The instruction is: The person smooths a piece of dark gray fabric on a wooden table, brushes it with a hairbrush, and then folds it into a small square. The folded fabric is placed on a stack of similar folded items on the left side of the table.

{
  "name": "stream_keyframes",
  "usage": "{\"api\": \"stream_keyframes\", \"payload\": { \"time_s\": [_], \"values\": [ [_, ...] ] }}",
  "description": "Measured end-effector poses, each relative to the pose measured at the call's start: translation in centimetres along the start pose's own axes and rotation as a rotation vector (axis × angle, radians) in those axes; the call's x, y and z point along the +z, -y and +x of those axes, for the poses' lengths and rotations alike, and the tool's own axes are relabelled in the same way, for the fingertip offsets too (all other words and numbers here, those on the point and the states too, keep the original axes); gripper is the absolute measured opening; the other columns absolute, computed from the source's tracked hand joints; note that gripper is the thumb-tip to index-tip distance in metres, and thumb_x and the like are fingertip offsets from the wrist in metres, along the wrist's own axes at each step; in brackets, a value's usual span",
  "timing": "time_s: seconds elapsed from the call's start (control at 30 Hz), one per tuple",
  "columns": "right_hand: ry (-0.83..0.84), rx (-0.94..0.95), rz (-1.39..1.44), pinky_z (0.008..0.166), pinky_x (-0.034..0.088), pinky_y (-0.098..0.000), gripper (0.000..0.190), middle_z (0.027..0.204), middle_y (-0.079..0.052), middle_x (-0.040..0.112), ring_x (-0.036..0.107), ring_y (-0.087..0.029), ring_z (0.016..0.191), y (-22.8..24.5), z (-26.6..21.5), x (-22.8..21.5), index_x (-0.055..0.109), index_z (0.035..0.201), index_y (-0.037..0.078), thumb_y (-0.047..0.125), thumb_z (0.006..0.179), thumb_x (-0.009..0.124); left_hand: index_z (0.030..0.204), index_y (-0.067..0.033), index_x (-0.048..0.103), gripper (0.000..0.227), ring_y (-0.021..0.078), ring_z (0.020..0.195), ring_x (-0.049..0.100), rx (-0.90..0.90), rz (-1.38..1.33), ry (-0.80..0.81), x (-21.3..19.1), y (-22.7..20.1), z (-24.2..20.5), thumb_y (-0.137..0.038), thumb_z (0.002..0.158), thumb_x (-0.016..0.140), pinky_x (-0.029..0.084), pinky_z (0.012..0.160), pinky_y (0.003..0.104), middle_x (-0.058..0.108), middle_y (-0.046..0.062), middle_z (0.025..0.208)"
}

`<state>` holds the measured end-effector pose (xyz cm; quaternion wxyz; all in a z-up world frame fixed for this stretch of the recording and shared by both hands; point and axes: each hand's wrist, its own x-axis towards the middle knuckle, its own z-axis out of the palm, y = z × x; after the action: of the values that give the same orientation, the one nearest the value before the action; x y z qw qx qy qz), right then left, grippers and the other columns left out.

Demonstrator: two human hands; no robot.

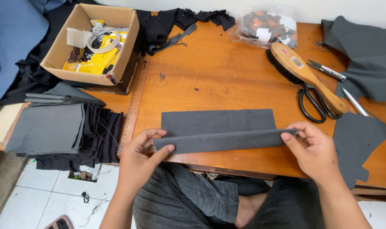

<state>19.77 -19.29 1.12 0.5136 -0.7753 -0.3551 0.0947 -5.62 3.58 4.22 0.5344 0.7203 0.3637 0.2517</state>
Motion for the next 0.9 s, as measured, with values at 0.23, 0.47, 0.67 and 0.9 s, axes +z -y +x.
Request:
{"api": "stream_keyframes", "payload": {
  "time_s": [0.23,0.47,0.67,0.9],
  "values": [
    [0.033,0.145,-0.185,0.05,0.029,-0.0206,0.015,0.059,0.006,0.04,0.033,-0.005,0.05,2.0,3.7,1.7,0.056,0.089,0.008,0.021,0.082,0.059,0.108,-0.0118,0.052,0.04,0.0047,0.048,0.04,-0.089,-0.041,-0.038,1.0,0.6,3.5,-0.008,0.072,0.067,0.037,0.055,0.016,0.047,-0.002,0.058],
    [-0.022,0.058,-0.501,0.058,0.042,-0.0275,0.023,0.066,0.002,0.056,0.053,-0.012,0.057,1.6,3.9,3.0,0.059,0.093,0.008,0.025,0.078,0.061,0.111,-0.017,0.05,0.047,0.0088,0.05,0.051,-0.153,0.257,-0.117,1.6,0.1,4.4,-0.018,0.068,0.07,0.044,0.06,0.021,0.055,-0.002,0.069],
    [-0.047,-0.002,-0.606,0.055,0.041,-0.029,0.025,0.065,0.003,0.052,0.051,-0.012,0.056,1.2,3.9,3.2,0.058,0.098,0.01,0.028,0.08,0.06,0.119,-0.0196,0.044,0.05,0.0101,0.047,0.05,-0.033,0.43,-0.167,2.4,0.1,4.0,-0.021,0.073,0.064,0.044,0.055,0.026,0.057,-0.004,0.074],
    [-0.029,0.026,-0.648,0.051,0.041,-0.0309,0.034,0.062,0.004,0.05,0.051,-0.013,0.056,1.9,4.2,3.5,0.054,0.108,0.009,0.028,0.08,0.059,0.124,-0.0225,0.04,0.045,0.0273,0.059,0.059,0.119,0.882,-0.275,3.8,2.2,4.3,-0.037,0.082,0.05,0.045,0.044,0.042,0.059,-0.006,0.091]
  ]
}}
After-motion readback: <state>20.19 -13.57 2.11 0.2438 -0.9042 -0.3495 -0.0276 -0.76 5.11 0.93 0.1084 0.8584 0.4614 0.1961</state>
